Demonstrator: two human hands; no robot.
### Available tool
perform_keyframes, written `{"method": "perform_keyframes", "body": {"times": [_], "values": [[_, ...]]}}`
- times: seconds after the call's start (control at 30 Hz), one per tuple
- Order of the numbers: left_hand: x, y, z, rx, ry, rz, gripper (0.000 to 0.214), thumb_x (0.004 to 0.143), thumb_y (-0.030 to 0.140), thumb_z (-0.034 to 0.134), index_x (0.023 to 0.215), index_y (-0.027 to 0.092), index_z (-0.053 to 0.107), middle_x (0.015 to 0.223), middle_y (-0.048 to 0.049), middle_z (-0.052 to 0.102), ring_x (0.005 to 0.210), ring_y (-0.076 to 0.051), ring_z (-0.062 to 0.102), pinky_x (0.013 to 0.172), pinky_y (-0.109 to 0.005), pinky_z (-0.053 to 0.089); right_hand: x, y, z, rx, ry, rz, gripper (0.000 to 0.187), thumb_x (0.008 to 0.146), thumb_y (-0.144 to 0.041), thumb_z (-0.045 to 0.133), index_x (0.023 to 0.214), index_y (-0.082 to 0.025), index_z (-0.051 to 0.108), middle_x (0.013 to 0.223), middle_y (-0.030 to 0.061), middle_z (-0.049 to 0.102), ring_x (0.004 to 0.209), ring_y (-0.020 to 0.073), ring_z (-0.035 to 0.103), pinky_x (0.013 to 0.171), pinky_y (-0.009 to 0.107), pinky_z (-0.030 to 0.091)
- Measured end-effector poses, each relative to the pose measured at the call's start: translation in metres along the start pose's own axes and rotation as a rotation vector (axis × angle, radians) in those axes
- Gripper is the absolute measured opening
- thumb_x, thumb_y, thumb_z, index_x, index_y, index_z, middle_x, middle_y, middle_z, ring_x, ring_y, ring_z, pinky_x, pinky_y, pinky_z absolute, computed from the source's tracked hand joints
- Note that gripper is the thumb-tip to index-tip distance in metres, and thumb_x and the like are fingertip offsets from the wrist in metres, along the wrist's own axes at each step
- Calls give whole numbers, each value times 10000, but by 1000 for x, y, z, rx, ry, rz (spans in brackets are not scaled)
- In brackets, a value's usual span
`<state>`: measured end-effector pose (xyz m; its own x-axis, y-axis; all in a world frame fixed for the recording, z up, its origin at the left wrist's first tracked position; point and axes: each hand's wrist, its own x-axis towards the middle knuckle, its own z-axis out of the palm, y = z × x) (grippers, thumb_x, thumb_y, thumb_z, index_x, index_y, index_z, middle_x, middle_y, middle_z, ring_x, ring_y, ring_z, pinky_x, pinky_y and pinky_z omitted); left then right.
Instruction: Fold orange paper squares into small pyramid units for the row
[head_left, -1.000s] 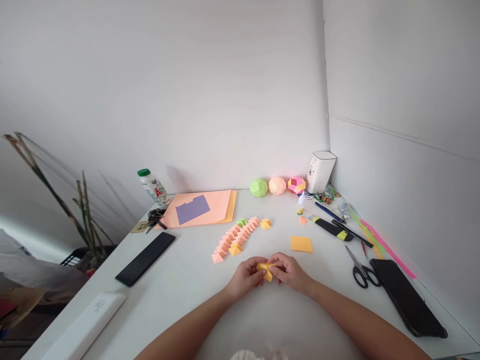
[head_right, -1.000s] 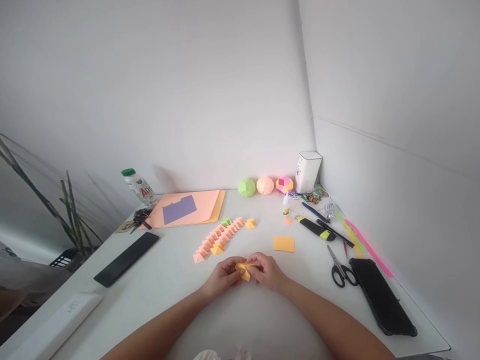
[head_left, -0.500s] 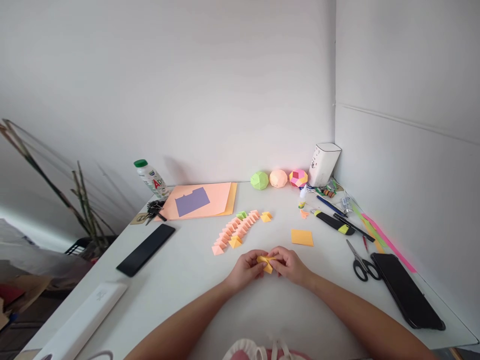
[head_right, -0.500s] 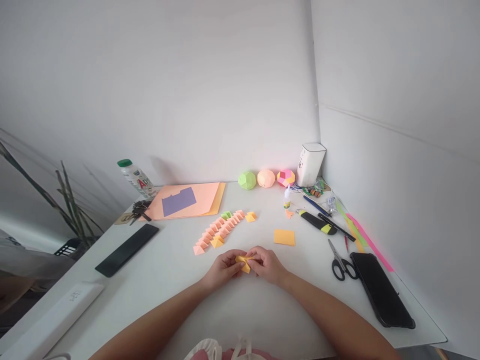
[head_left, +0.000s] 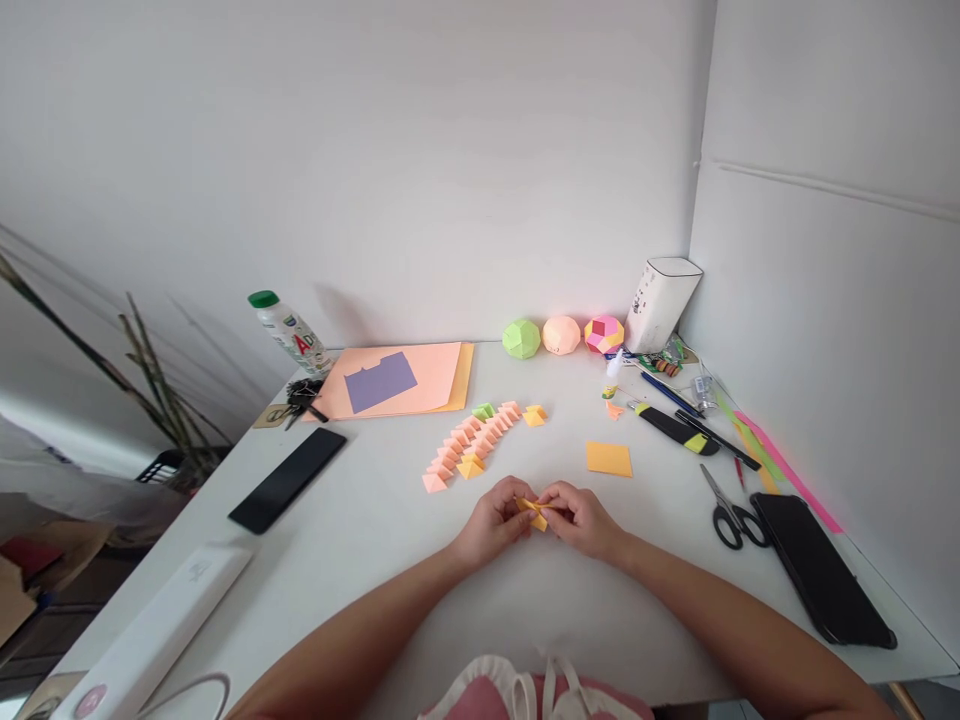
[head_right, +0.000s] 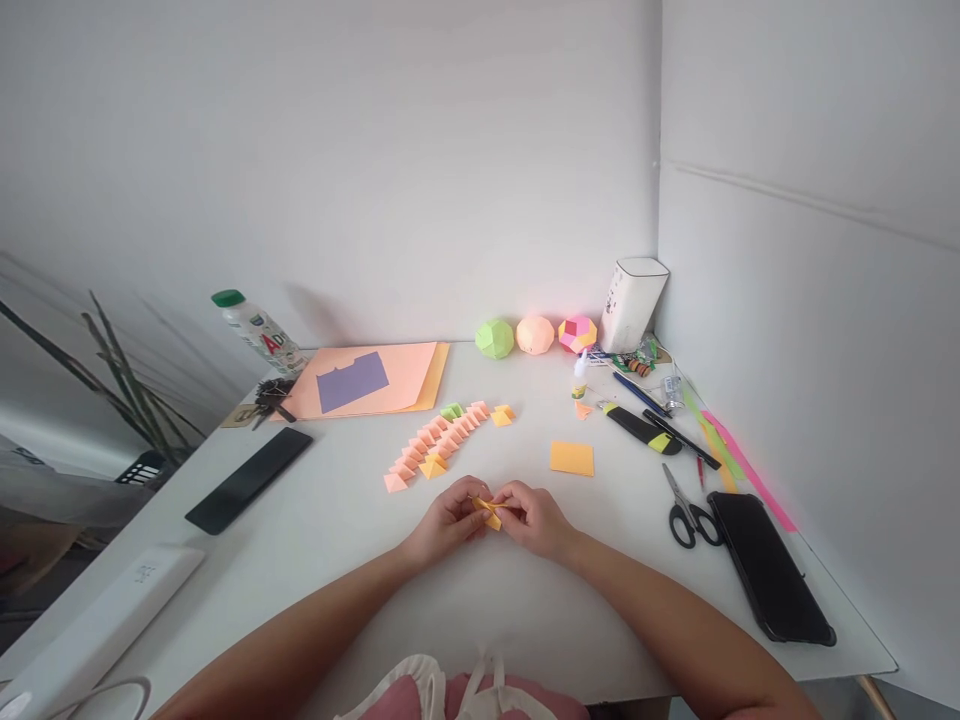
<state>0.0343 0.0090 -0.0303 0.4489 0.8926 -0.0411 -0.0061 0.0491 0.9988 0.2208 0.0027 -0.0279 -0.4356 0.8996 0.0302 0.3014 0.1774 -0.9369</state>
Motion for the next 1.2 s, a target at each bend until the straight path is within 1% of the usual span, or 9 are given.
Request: {"method": "perform_keyframes", "body": {"times": [0.1,0.17,0.23,0.3,0.43,0.67,0.87,0.93,1.2], "values": [[0,-1,0,55,0,44,227,787,380,605,872,173,569,1095,-76,481,575,-71,575,481,-219,442,0,0,0,-10,-7,4,127,844,-334,478,866,-212,506,552,-43,511,453,98,393,463,216,331],[-1,0,0,59,-4,33,217,792,375,598,860,171,571,1142,-85,455,585,-75,589,474,-219,439,-1,-2,-1,-16,-24,3,110,842,-311,472,867,-212,514,559,-42,513,447,94,370,451,213,307],[-1,2,0,35,-7,17,215,794,374,598,823,165,556,1068,-73,502,597,-88,592,470,-213,429,-2,-4,-2,-17,-48,-5,108,842,-299,464,878,-212,516,576,-38,529,447,93,366,448,214,298],[-2,3,0,0,-7,-4,229,797,381,595,786,160,535,891,-39,558,579,-93,572,470,-209,417,-3,-6,-3,-9,-73,-18,130,838,-306,467,908,-209,517,603,-30,551,457,96,386,450,214,309],[-1,3,0,-46,7,-66,273,785,410,604,752,157,509,672,14,556,503,-82,519,453,-202,385,-2,-5,-4,-3,-92,-32,206,811,-336,523,961,-194,517,658,-13,590,487,98,437,462,212,355],[-1,3,-1,-15,-15,-96,294,787,443,588,753,158,523,614,22,537,470,-79,491,440,-195,357,0,3,-1,-4,-8,19,174,811,-342,541,902,-194,550,634,-10,580,489,101,446,460,215,370],[-1,1,-2,340,-1,135,274,840,390,527,842,164,683,730,-44,578,595,-119,498,548,-235,398,0,3,-3,15,-3,10,184,814,-355,527,848,-184,584,573,-21,547,468,104,446,460,224,373],[-2,-1,-2,390,10,160,282,853,378,507,846,167,694,706,-40,573,587,-120,487,550,-235,393,0,4,-3,10,7,5,187,812,-359,534,839,-183,592,582,-17,551,478,108,457,466,226,379],[-2,3,-3,300,30,122,294,849,386,521,794,167,709,700,-55,616,614,-145,543,576,-251,439,1,0,-4,49,1,44,197,818,-369,545,823,-182,608,633,0,605,496,114,500,478,233,416]]}}
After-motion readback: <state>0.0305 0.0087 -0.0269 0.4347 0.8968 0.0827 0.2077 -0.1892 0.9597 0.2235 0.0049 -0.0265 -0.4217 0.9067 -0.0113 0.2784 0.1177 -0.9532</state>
